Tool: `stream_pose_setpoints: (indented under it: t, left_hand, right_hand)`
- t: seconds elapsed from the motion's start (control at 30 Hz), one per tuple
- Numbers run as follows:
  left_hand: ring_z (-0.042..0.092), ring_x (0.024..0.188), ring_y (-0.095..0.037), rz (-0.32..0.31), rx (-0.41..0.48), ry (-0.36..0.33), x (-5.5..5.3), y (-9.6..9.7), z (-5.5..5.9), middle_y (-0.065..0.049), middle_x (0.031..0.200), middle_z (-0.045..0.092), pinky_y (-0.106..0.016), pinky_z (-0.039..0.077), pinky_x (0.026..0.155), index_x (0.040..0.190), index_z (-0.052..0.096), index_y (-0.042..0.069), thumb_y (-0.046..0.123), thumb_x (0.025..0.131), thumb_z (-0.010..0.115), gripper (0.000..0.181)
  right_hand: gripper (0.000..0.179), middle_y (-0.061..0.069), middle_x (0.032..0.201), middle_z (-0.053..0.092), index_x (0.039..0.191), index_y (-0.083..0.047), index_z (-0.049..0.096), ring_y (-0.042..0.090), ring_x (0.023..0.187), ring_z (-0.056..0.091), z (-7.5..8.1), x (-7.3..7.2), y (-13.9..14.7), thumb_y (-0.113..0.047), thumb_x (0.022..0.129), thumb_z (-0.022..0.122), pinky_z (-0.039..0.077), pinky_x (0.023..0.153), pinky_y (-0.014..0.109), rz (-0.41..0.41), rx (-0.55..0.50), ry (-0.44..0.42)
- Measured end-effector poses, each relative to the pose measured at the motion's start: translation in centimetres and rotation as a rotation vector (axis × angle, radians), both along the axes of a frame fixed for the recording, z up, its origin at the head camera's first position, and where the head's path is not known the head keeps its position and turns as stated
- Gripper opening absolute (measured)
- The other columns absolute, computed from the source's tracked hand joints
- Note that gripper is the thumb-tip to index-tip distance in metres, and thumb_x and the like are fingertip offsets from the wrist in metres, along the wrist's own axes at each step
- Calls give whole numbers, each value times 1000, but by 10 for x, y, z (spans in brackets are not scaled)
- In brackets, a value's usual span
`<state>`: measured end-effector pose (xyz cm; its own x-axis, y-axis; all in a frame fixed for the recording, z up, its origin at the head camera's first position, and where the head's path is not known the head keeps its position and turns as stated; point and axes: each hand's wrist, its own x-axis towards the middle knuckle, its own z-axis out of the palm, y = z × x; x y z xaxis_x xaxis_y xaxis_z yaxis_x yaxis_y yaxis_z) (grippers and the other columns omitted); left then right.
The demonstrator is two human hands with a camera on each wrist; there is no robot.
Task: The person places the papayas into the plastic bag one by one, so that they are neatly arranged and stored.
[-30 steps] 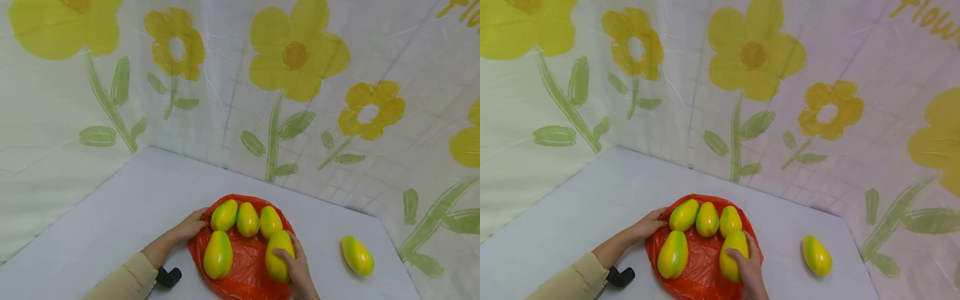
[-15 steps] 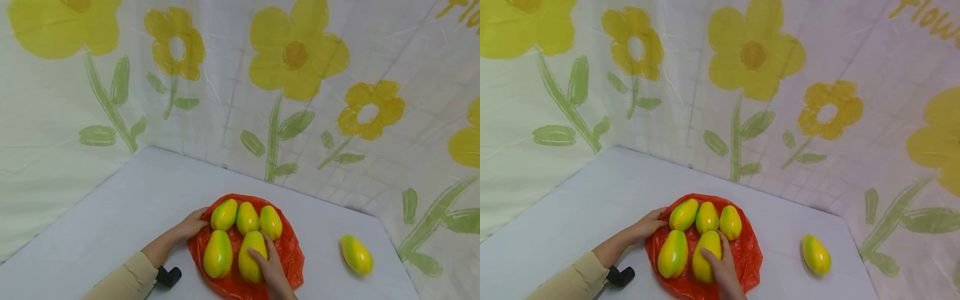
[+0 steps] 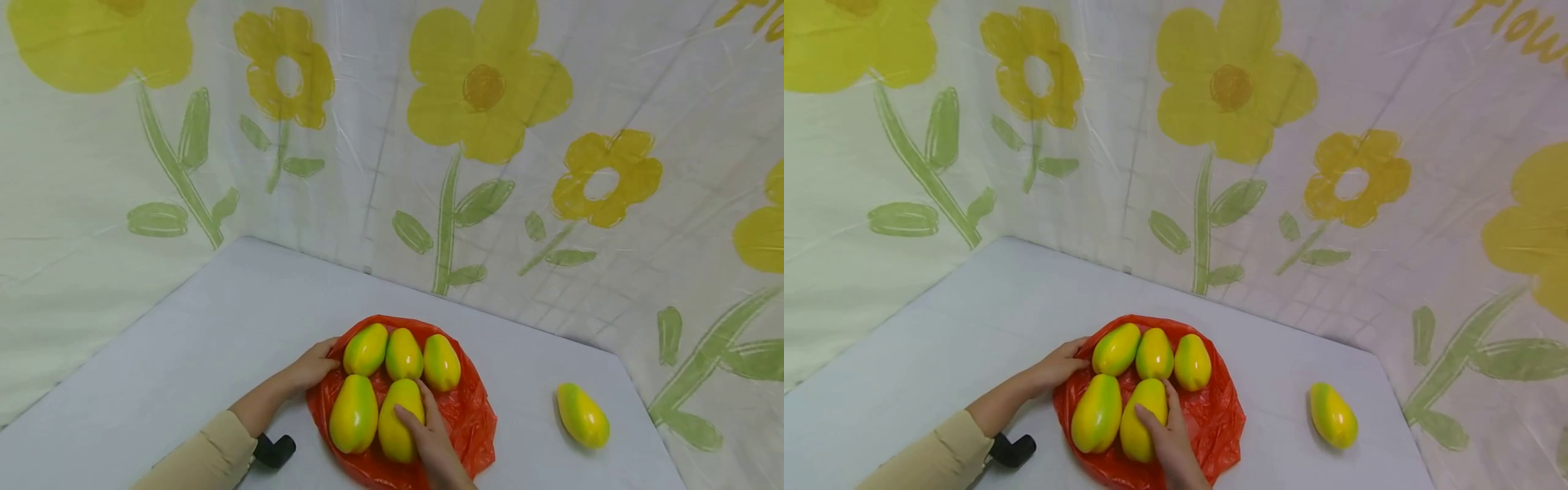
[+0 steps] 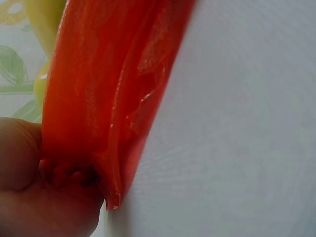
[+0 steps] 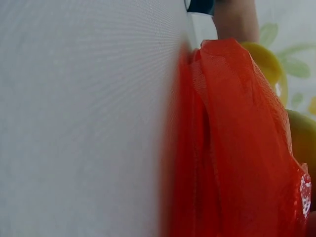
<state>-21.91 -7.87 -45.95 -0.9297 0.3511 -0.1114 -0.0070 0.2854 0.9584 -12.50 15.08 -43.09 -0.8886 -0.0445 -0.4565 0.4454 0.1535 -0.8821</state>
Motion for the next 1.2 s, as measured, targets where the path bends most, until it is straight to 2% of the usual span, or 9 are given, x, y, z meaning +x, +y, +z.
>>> stream_pose_setpoints:
  t: [0.33,0.57,0.73,0.87,1.03,1.2]
  left_hand:
    - [54,106,-20,20,-3,-26,0,2,1,-12,130,52,-42,50,93,134,44,5,1,90,43,45]
    - [54,104,-20,23,-4,-20,0,2,0,-13,130,53,-42,51,92,134,44,4,1,89,44,45]
    - [53,105,-21,19,-10,-16,-1,1,-1,-12,128,53,-43,49,95,133,46,4,1,89,44,44]
    - [53,104,-21,13,-7,-16,-1,1,-1,-13,128,53,-42,50,93,132,45,4,1,89,44,43]
    - [54,102,-20,-2,-2,-10,-1,0,0,-14,127,54,-40,52,90,132,46,3,1,89,43,43]
    - [53,105,-22,-4,-4,-7,-1,0,1,-14,127,53,-42,50,94,132,46,3,2,90,43,42]
  right_hand:
    - [90,16,146,21,150,-27,10,35,116,37,-5,-4,2,-47,81,64,44,96,56,9,2,-32]
    - [90,15,149,16,150,-28,5,37,119,34,-7,-5,2,-48,82,61,40,98,59,8,-8,-55]
    - [91,21,149,8,150,-22,3,40,124,29,-6,-5,2,-44,84,60,31,102,64,9,-12,-60]
    - [87,24,148,8,149,-16,5,41,126,27,-5,-5,1,-39,85,60,28,105,64,8,-15,-33]
    - [85,20,151,8,149,-13,6,39,127,24,-4,-2,-3,-35,86,59,24,107,63,-3,-37,-26]
    - [86,17,153,6,150,-13,3,37,129,21,-4,0,-6,-33,87,58,18,110,63,-2,-52,-21]
